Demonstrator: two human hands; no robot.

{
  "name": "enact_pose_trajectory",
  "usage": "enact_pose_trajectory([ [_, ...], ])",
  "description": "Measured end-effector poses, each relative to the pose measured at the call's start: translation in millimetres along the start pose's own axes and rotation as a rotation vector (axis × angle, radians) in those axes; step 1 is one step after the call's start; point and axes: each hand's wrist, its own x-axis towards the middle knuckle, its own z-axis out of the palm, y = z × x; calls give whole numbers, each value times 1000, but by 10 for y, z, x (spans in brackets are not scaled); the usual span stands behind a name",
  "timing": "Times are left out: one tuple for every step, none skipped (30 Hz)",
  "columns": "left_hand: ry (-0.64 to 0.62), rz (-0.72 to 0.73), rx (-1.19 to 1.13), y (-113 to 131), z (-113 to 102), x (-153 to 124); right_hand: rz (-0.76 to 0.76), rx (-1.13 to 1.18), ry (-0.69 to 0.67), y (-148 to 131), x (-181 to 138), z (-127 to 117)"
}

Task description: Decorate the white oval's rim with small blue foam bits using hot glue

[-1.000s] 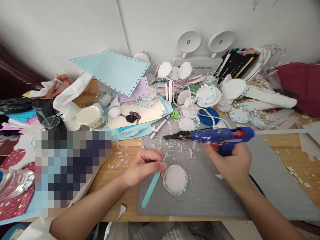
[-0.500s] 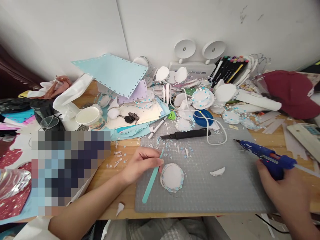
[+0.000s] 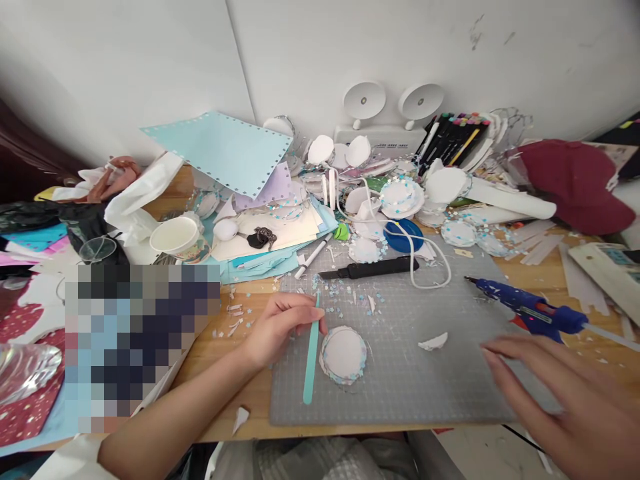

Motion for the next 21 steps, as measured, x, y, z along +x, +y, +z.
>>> enact_pose_trajectory([
  [7, -10, -3, -11, 1, 1, -86, 16, -20, -161, 170, -4],
  [13, -24, -9, -21, 2, 4, -159, 46, -18, -312, 331, 8],
  [19, -38, -15, -29, 4, 7, -217, 102, -6, -450, 477, 37],
  [28, -48, -26, -33, 7, 12, -287, 156, -9, -575, 603, 81],
  [39, -54, -40, -34, 11, 17, -379, 216, 24, -685, 708, 137],
  [54, -56, -57, -33, 15, 23, -467, 255, 27, -780, 796, 202],
  [72, -52, -74, -29, 21, 29, -546, 279, 35, -864, 868, 271],
  [93, -47, -92, -26, 26, 35, -615, 288, 51, -935, 928, 342],
  [115, -41, -108, -25, 31, 40, -671, 288, 69, -996, 979, 409],
  [133, -36, -120, -25, 35, 43, -707, 289, 92, -1048, 1023, 470],
  [146, -32, -130, -28, 37, 45, -731, 295, 119, -1090, 1060, 523],
  [153, -27, -136, -32, 39, 45, -744, 308, 148, -1122, 1092, 566],
  [150, -20, -137, -37, 39, 43, -747, 325, 179, -1143, 1118, 599],
  [140, -13, -130, -41, 39, 39, -752, 342, 213, -1154, 1138, 623],
  [126, -4, -115, -44, 40, 35, -760, 358, 247, -1154, 1152, 638],
  [108, 5, -95, -43, 41, 31, -768, 378, 281, -1143, 1159, 646],
  [90, 13, -72, -39, 44, 27, -772, 404, 306, -1123, 1162, 650],
  [71, 19, -46, -33, 48, 25, -758, 442, 317, -1092, 1160, 652],
  [59, 23, -16, -24, 51, 25, -723, 493, 322, -1055, 1154, 656],
  [56, 27, 23, -16, 55, 28, -658, 555, 325, -1010, 1146, 662],
  [63, 31, 74, -9, 57, 32, -568, 622, 334, -961, 1136, 673],
])
